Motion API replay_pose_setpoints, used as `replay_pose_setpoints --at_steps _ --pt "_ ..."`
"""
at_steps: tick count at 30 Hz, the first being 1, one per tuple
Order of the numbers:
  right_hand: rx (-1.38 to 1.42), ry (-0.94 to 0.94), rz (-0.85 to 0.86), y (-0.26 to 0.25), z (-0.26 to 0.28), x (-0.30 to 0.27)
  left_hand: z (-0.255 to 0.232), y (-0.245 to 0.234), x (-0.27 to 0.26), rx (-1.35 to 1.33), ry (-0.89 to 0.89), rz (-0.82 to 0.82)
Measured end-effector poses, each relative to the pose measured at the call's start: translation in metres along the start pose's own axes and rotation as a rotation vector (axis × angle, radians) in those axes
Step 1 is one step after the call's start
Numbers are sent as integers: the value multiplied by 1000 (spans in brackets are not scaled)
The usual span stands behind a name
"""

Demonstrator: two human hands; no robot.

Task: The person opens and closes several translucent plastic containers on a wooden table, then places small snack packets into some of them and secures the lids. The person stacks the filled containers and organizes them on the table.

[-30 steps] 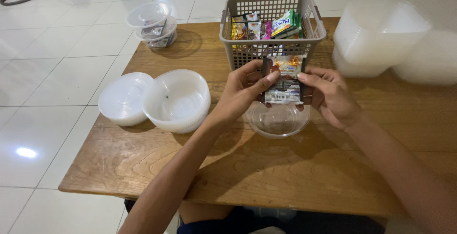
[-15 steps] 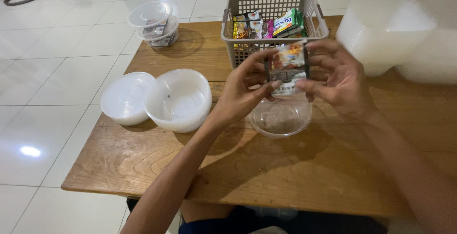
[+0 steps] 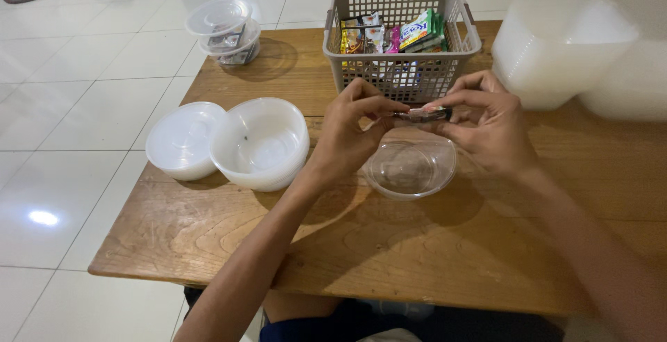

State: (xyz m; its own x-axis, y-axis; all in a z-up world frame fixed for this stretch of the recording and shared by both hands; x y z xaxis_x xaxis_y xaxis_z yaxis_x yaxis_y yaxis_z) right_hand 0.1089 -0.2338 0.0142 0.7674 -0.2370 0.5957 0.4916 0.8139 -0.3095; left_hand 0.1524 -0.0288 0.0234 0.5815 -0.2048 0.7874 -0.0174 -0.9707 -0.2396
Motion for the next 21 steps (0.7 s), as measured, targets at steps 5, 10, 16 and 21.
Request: replay_pose_setpoints --at_steps 5,10,16,21 --pt "190 -44 107 -3 -2 3 11 7 -1 -223 -198 28" --pt "288 172 98 -3 -12 0 22 9 0 -357 -433 53" --pt "424 304 38 2 -15 -3 20 10 0 -396 -451 64" --pt "553 380 9 0 -24 0 11 10 -4 -567 -445 153"
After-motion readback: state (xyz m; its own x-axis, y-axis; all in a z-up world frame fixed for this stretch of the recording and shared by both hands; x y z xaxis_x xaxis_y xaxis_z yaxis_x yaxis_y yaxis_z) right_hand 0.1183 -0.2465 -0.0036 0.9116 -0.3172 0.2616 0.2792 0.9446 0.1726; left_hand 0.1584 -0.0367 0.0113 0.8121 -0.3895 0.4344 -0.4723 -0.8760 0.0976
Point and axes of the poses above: each hand's wrist, its own x-axis towards the middle knuckle, its own y-axis out of the palm, z = x × y, the point moved 5 cm from there along x, towards the middle knuckle, and after that the axes turned 15 degrees about -z, right-handed, at the moved point
